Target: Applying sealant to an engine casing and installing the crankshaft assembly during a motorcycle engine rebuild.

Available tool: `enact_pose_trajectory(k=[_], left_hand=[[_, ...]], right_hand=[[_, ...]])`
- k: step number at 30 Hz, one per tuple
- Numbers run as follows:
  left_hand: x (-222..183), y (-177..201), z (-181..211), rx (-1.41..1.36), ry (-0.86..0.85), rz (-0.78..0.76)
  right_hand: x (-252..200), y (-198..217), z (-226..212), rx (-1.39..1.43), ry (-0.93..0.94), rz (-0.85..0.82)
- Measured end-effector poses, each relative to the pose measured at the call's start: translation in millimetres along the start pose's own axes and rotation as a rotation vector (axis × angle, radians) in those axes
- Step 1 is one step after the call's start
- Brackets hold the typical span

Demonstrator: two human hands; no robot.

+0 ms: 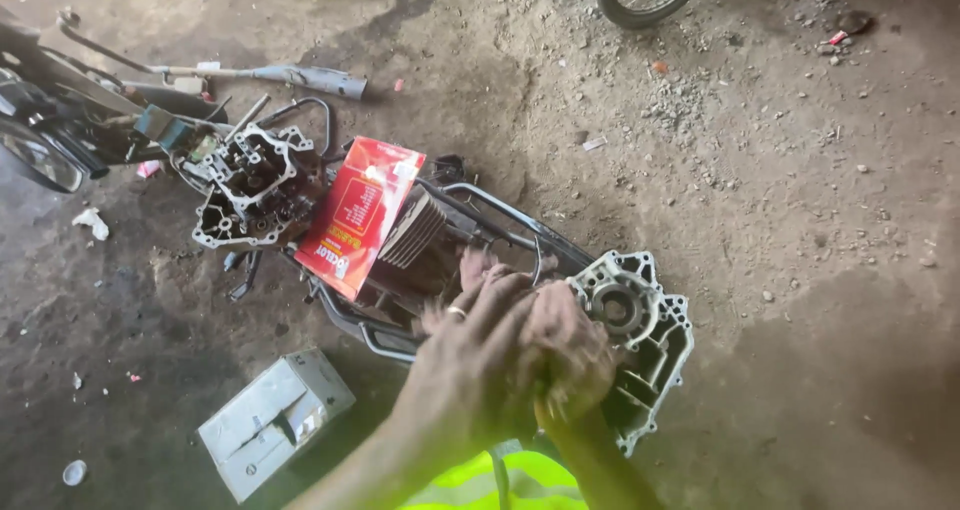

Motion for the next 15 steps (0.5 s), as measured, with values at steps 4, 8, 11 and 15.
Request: enact_pose_trajectory(k=[4,8,11,15], left_hand=[[-9,10,14,0.087,-0.143,-0.041],[-4,29,-19,-0.12,-0.271,-0.114],[-3,23,-22,-0.086,-0.32,-0.177],[-3,15,-13,-0.017,-0.266,-0.22]], right_hand=[[29,-1,3,0.23,-0.296,-0.205],[32,-10,-2,0.399,-0.531,-0.343],[9,-20,-24,-0.125,0.032,-0.418],[-9,-38,-39,-0.321,-0.093,-0.024]])
Point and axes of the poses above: each hand's wrist, its own x-axis towards the middle knuckle, its own y-axis out of the back of the hand, z = x × y, the point moved 1 cm from there along x, towards the middle knuckle, and after that the axes turned 7 degrees about y, right-handed, at the moved point
